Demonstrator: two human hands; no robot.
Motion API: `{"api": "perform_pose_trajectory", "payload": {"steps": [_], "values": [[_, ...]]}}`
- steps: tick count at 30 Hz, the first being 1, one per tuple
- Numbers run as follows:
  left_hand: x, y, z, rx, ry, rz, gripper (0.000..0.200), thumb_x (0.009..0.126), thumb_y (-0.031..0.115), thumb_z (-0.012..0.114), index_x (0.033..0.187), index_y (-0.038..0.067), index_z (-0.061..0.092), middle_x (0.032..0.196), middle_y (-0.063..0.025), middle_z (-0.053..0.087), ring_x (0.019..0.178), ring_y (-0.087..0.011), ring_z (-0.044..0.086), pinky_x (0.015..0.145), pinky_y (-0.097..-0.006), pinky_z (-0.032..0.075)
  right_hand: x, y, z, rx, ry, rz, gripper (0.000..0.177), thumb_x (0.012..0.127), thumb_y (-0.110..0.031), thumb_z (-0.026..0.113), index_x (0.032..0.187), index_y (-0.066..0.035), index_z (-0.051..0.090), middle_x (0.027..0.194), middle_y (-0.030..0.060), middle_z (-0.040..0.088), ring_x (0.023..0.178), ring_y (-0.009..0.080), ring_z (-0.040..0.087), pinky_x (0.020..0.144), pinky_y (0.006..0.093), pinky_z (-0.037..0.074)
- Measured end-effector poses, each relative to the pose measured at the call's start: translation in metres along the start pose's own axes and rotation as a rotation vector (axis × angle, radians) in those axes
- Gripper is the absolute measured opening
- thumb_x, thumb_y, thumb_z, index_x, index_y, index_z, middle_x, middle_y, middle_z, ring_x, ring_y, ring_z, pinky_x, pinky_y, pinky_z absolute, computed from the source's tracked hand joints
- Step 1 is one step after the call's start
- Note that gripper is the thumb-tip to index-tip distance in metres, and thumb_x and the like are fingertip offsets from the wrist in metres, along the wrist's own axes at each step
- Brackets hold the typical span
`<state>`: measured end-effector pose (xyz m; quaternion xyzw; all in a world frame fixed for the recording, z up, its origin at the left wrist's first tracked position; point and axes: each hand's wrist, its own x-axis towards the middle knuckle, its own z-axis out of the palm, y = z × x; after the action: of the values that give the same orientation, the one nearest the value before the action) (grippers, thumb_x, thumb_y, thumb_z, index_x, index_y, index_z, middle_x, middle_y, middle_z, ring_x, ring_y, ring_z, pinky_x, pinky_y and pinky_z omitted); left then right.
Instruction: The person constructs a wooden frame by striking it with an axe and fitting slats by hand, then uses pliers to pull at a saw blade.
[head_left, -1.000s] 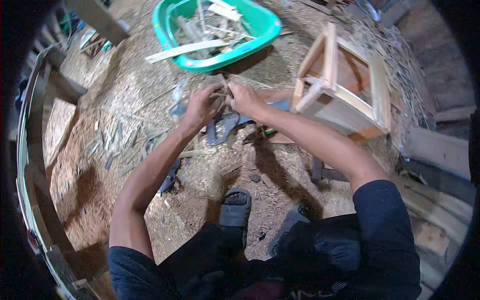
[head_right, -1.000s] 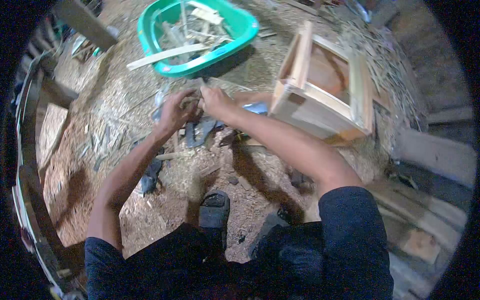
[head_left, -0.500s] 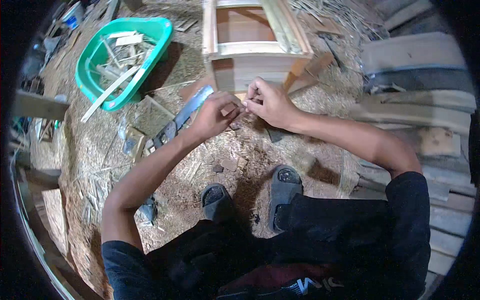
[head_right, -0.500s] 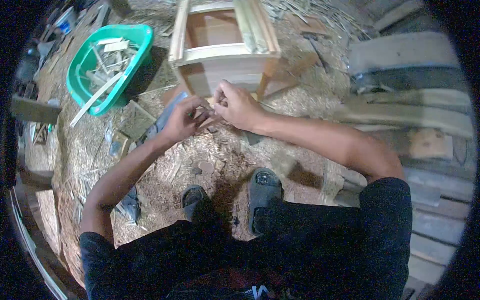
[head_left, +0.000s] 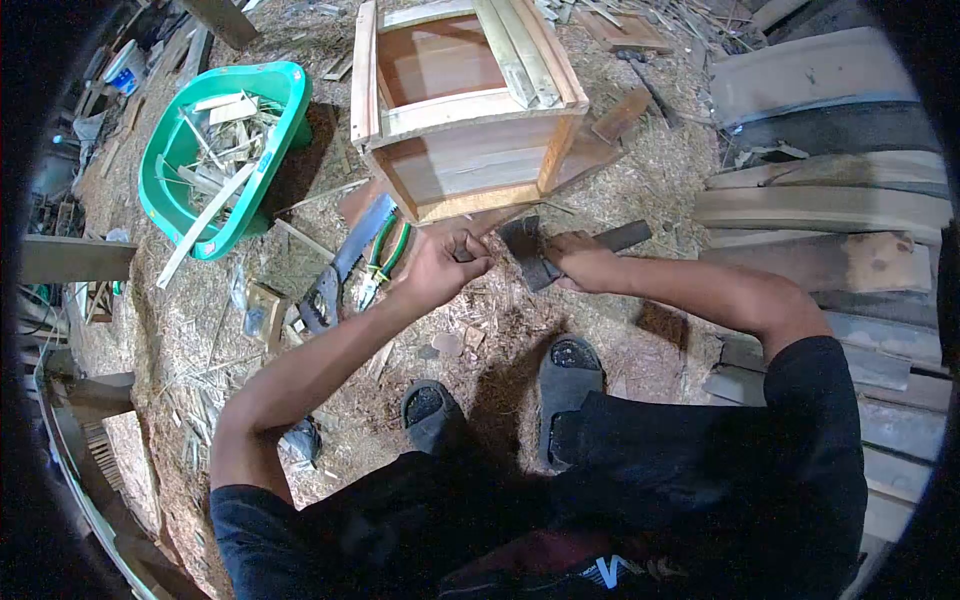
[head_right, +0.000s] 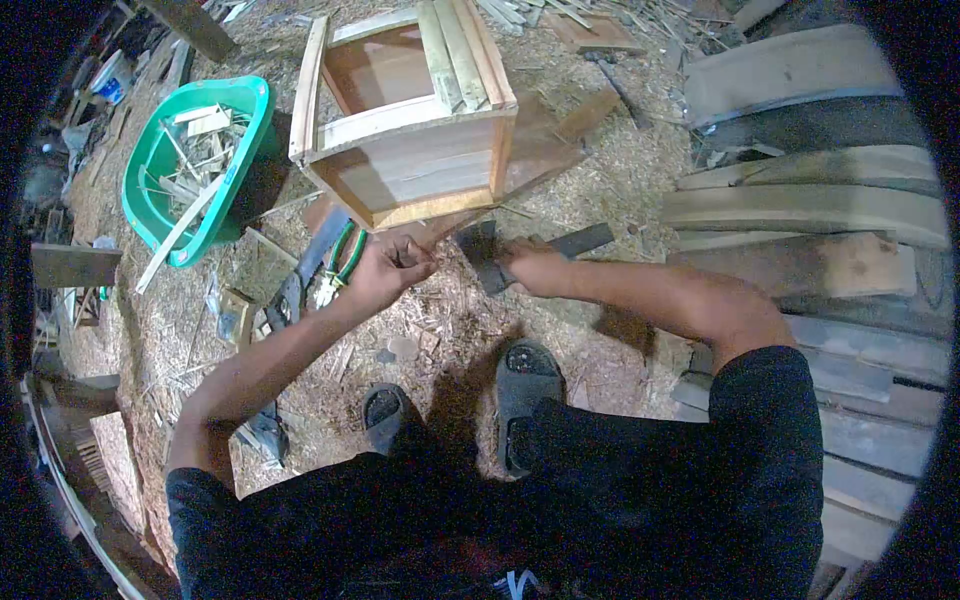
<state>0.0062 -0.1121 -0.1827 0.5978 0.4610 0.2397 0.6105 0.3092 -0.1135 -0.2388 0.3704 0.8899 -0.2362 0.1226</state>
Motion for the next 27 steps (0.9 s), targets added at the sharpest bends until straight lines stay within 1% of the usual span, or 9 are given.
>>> {"api": "perform_pose_trajectory", "payload": {"steps": [2,4,8,10,12,15,19,22,27], "values": [[-0.006,0.007,0.008,-0.211,0.038,0.05,0.016,0.084,0.007,0.075,0.082,0.004,0.06,0.082,-0.0019,0.067,0.075,-0.0058,0.06,0.068,-0.0239,0.05,0.003,0.0,0.009,-0.159,0.136,-0.087,0.059,0.077,-0.025,0.072,0.125,0.004,0.054,0.126,0.0209,0.053,0.125,0.0369,0.045,0.102,0.0496,0.036],[-0.003,0.006,0.016,-0.426,0.042,0.105,0.012,0.085,0.008,0.075,0.087,0.002,0.065,0.086,-0.0035,0.069,0.078,-0.0073,0.062,0.071,-0.0236,0.051,0.015,0.01,0.012,-0.239,0.033,-0.168,0.059,0.076,-0.024,0.072,0.125,0.004,0.054,0.124,0.0216,0.053,0.122,0.0383,0.047,0.1,0.0489,0.038],[0.002,0.028,0.016,-0.115,0.08,0.144,0.021,0.086,0.003,0.073,0.107,0.003,0.07,0.092,-0.0043,0.071,0.083,-0.0098,0.064,0.076,-0.0256,0.052,0.033,0.034,0.022,-0.064,-0.063,-0.211,0.033,0.079,-0.025,0.07,0.099,0.0,0.062,0.1,0.0238,0.063,0.095,0.038,0.062,0.084,0.0465,0.049],[-0.001,0.058,0.013,-0.075,0.069,0.239,0.018,0.086,0.002,0.072,0.104,0.002,0.07,0.093,-0.0048,0.071,0.085,-0.0104,0.065,0.078,-0.0264,0.052,0.02,0.029,0.013,0.204,0.022,-0.283,0.032,0.08,-0.026,0.07,0.098,-0.001,0.063,0.093,0.0242,0.063,0.088,0.0377,0.063,0.08,0.0459,0.05],[-0.005,0.107,0.0,0.149,0.107,0.427,0.014,0.086,0.001,0.071,0.1,0.002,0.071,0.093,-0.0061,0.072,0.086,-0.0116,0.065,0.078,-0.0273,0.052,-0.005,0.001,-0.034,0.354,-0.189,-0.172,0.039,0.082,-0.029,0.071,0.11,-0.005,0.06,0.1,0.0239,0.062,0.09,0.0371,0.063,0.084,0.046,0.05],[0.003,0.16,-0.019,0.233,0.178,0.661,0.013,0.086,0.003,0.072,0.099,0.003,0.072,0.092,-0.0073,0.072,0.084,-0.012,0.065,0.077,-0.0276,0.052,-0.039,-0.03,-0.064,0.38,0.144,-0.223,0.045,0.08,-0.027,0.073,0.116,-0.005,0.057,0.11,0.0225,0.058,0.1,0.0376,0.06,0.088,0.0452,0.049],[0.042,0.195,-0.043,0.346,0.295,0.551,0.018,0.088,0.012,0.072,0.104,0.003,0.073,0.089,-0.0031,0.071,0.079,-0.0094,0.062,0.072,-0.0259,0.051,-0.067,-0.053,-0.097,0.338,0.064,-0.039,0.049,0.078,-0.025,0.074,0.113,0.002,0.054,0.108,0.0235,0.055,0.107,0.0407,0.054,0.095,0.0454,0.046],[0.066,0.202,-0.043,0.108,0.235,0.39,0.017,0.092,0.016,0.069,0.103,0.003,0.072,0.081,0.0013,0.068,0.075,-0.0057,0.058,0.065,-0.0228,0.049,-0.081,-0.046,-0.093,0.325,0.168,-0.067,0.047,0.077,-0.027,0.074,0.103,0.004,0.05,0.103,0.0251,0.054,0.099,0.0436,0.055,0.086,0.0482,0.046],[0.091,0.182,-0.044,0.223,0.198,0.428,0.019,0.093,0.018,0.068,0.101,0.002,0.072,0.078,0.002,0.065,0.067,-0.0041,0.053,0.057,-0.0213,0.043,-0.092,-0.044,-0.095,0.441,0.209,0.047,0.047,0.077,-0.028,0.076,0.099,0.002,0.048,0.093,0.026,0.056,0.088,0.0437,0.057,0.077,0.0489,0.045]]}}
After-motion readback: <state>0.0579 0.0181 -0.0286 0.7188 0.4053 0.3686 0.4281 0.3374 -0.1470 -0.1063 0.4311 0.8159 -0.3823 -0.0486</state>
